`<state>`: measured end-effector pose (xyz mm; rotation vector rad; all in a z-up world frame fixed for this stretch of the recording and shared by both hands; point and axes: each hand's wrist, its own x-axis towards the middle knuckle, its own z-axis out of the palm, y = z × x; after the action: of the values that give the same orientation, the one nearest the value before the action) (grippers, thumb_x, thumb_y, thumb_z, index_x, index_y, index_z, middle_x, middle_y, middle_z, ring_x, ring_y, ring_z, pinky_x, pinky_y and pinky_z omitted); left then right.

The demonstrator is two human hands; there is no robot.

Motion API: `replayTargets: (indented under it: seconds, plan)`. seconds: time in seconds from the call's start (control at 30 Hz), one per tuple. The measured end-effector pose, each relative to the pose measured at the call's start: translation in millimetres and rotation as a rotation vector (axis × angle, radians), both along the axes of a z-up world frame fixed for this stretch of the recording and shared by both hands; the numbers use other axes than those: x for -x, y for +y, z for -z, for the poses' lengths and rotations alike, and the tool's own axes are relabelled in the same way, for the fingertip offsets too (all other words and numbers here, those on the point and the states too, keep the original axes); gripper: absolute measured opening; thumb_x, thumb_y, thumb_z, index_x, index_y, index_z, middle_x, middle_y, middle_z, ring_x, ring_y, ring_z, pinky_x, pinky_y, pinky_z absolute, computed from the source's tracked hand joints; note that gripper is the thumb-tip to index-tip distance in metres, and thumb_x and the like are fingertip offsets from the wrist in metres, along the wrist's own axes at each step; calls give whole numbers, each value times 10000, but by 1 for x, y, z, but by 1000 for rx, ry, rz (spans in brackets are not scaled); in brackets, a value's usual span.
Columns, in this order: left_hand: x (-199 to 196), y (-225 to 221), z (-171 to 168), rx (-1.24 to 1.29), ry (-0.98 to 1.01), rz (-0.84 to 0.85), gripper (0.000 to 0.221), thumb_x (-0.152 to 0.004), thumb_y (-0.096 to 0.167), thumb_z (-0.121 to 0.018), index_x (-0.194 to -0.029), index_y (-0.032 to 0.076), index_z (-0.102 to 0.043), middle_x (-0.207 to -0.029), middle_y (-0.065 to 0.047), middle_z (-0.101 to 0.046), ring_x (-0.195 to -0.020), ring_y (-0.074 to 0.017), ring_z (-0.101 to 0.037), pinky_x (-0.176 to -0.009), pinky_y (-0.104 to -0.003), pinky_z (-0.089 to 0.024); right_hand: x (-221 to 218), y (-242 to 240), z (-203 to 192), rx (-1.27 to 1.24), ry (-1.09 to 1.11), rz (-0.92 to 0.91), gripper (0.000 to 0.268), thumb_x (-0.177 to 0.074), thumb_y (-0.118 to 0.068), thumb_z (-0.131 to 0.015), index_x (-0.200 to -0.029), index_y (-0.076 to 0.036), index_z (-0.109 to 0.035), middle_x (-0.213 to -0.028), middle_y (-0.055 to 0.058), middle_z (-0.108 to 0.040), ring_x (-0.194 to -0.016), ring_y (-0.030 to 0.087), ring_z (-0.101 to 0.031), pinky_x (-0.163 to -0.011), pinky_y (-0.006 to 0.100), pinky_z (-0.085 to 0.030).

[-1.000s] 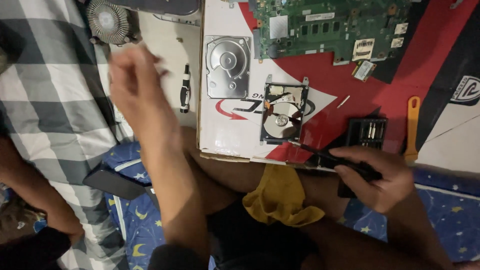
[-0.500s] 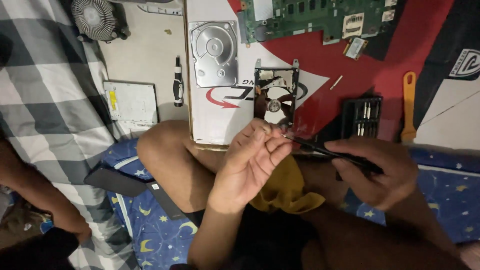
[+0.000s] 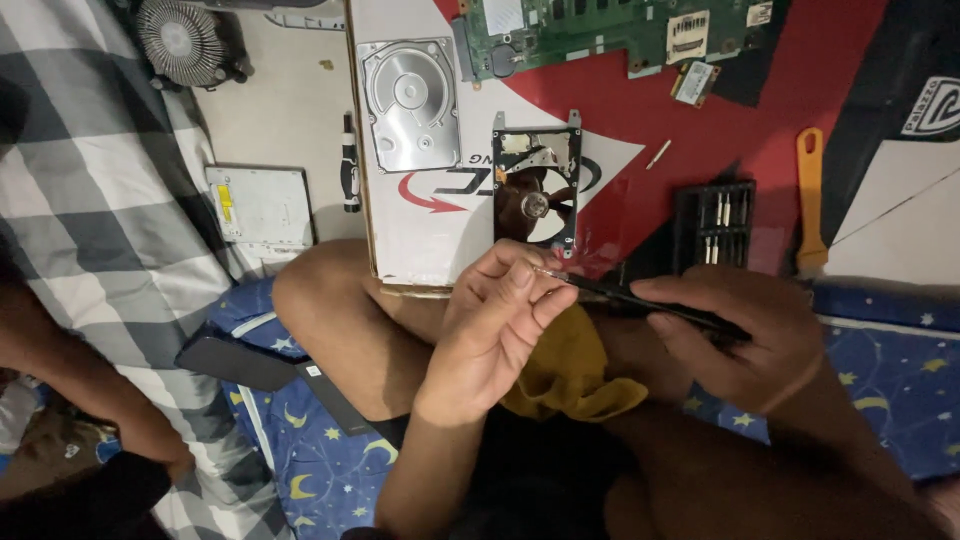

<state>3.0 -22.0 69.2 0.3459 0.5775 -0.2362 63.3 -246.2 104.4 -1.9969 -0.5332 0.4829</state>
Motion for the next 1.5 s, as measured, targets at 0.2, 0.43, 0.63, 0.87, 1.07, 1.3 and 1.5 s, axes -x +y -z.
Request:
replayTargets:
  seconds: [0.2, 0.43, 0.63, 0.87, 1.07, 1.3, 1.5]
  plan:
    - [1, -1, 1, -53, 7, 10, 97, -1018, 106, -673, -1047, 21, -638, -978, -72, -713, -967, -170, -742, -974, -341, -611, 1, -3, 7, -46, -36, -3, 246, -950, -116, -656, -1172, -25, -711, -763, 81, -701, -519, 141, -562, -517, 293, -443]
    - [1, 1, -2, -247, -112, 39, 108, -1043, 96, -649, -1101, 6, -659, -1045, -99, -716, -998, -170, -728, -982, -323, -616, -2, -6, 6, -16, -37, -38, 265, -941, -105, -671, -1193, -35, -710, -765, 73, -683, -569, 152, -584, -561, 302, -459]
    - [3, 4, -4, -416, -104, 78, 124, -1024, 124, -661, -1057, 5, -670, -984, -95, -699, -955, -161, -722, -979, -345, -631, -3, -3, 10, -125, -63, -46, 249, -945, -25, -676, -1194, -24, -690, -704, 35, -663, -509, 100, -510, -509, 259, -403]
    - [17, 5, 12, -471, -80, 130, 114, -1029, 111, -640, -1079, 10, -656, -1011, -99, -697, -947, -193, -738, -927, -349, -651, -2, -9, 16, 13, -59, -174, 296, -946, -86, -690, -1240, -113, -699, -722, 43, -629, -591, 182, -572, -573, 323, -415]
    - [19, 5, 15, -317, -40, 83, 116, -1037, 94, -631, -1084, -11, -639, -996, -122, -700, -964, -221, -755, -909, -317, -648, -2, -7, 20, -46, -83, -169, 285, -957, -79, -683, -1242, -99, -691, -668, 37, -612, -533, 164, -521, -529, 323, -393]
    - [18, 5, 13, -281, -44, 77, 102, -1041, 96, -627, -1074, -1, -633, -994, -125, -697, -984, -238, -756, -904, -310, -645, -5, -6, 14, -43, -82, -153, 274, -935, -74, -696, -1208, -65, -705, -729, 72, -659, -571, 184, -583, -577, 318, -443]
    - [18, 7, 13, -353, -86, 127, 136, -1047, 129, -628, -1090, 0, -631, -981, -139, -718, -983, -246, -759, -907, -318, -652, -3, -8, 15, -7, -87, -156, 285, -951, -92, -694, -1235, -103, -699, -708, 43, -645, -558, 166, -557, -554, 323, -415]
